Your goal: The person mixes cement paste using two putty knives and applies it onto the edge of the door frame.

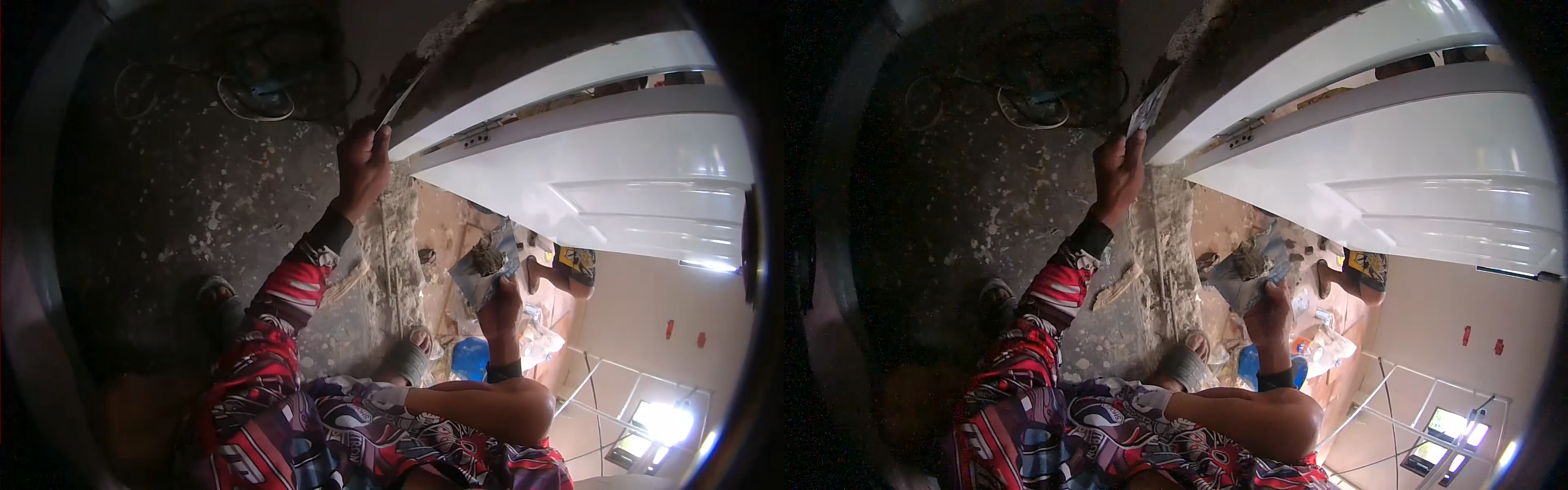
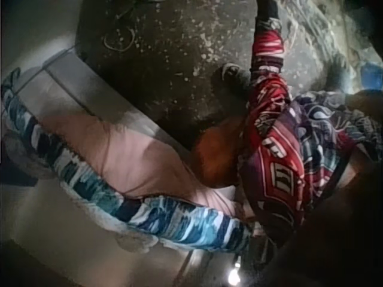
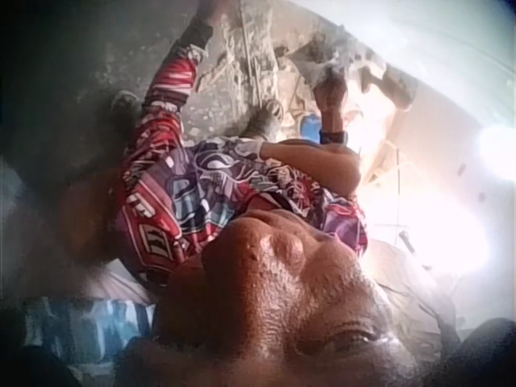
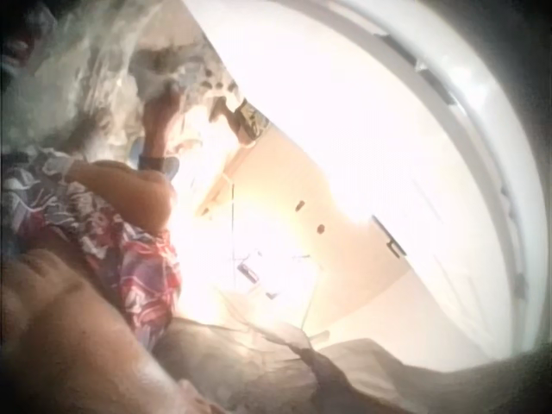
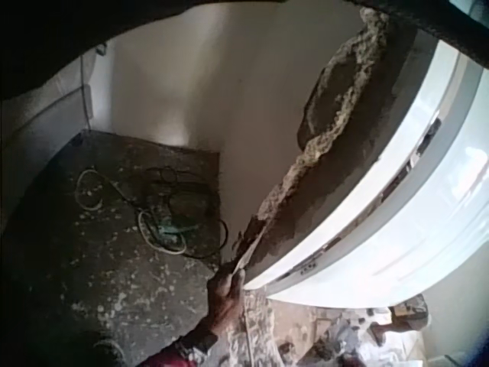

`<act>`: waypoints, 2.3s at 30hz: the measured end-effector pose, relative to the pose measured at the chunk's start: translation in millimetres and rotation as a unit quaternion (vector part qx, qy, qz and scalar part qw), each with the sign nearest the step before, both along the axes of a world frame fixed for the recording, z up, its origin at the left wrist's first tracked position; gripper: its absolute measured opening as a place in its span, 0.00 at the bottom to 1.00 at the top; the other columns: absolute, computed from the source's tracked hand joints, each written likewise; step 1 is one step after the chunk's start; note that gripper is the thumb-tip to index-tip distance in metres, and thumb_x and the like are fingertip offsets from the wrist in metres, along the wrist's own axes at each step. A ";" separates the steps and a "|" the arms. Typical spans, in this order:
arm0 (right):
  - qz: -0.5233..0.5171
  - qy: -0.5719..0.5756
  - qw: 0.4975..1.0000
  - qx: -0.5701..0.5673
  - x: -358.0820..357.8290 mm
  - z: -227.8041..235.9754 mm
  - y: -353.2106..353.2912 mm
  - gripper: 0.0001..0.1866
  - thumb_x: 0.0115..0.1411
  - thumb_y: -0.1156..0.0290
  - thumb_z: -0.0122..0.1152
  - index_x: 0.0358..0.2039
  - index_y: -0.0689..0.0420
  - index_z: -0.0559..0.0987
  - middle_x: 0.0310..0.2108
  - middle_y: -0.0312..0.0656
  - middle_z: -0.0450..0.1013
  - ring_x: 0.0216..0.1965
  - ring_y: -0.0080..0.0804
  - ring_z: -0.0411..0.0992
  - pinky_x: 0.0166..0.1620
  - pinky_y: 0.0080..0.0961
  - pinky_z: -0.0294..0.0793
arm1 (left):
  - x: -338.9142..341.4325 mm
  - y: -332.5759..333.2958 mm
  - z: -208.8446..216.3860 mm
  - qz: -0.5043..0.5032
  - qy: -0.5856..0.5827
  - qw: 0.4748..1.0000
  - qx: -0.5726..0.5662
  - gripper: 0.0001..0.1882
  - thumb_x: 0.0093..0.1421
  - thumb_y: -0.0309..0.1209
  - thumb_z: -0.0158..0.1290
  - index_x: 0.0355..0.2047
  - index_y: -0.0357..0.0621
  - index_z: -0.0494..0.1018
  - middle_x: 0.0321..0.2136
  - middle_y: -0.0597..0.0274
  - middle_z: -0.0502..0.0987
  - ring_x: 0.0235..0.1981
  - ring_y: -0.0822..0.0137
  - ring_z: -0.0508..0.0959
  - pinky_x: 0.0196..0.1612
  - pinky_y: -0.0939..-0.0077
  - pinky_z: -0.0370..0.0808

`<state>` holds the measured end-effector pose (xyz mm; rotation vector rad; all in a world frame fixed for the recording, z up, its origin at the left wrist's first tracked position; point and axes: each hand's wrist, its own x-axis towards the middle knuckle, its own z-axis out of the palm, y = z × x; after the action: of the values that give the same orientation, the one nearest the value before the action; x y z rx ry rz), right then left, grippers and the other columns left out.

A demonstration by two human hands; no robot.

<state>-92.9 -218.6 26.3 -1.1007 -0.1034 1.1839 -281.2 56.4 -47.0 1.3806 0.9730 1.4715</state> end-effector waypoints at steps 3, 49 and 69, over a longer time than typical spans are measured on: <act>-0.007 -0.006 1.000 0.001 3.0 0.0 -3.7 0.31 0.58 0.74 0.50 0.64 0.56 0.61 0.60 0.44 0.66 0.61 0.41 0.65 0.64 0.43 0.64 | 15.9 -3.3 -4.9 0.010 0.000 1.000 0.011 0.09 0.66 0.28 0.50 0.41 0.35 0.75 0.30 0.51 0.78 0.31 0.60 0.77 0.35 0.69 0.72; 0.031 -0.134 0.987 -0.084 30.6 -18.9 -0.4 0.12 0.63 0.75 0.48 0.46 0.61 0.73 0.36 0.36 0.74 0.32 0.24 0.75 0.32 0.26 0.81 | -2.4 -83.4 29.8 -0.401 0.300 0.776 0.384 0.28 0.51 0.19 0.50 0.54 0.52 0.75 0.52 0.69 0.78 0.49 0.60 0.75 0.49 0.62 0.69; -0.065 -0.183 0.975 -0.112 61.4 -41.2 -35.2 0.08 0.63 0.76 0.48 0.42 0.59 0.73 0.40 0.38 0.71 0.41 0.31 0.74 0.43 0.32 0.79 | -41.8 -57.8 -93.9 -0.250 -0.046 0.943 -0.214 0.10 0.63 0.28 0.52 0.43 0.40 0.77 0.34 0.62 0.81 0.34 0.73 0.77 0.40 0.73 0.74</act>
<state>-31.5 -253.8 -14.9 -1.4950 -0.1826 0.8802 -323.0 -1.4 -140.9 1.1166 0.7499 0.8717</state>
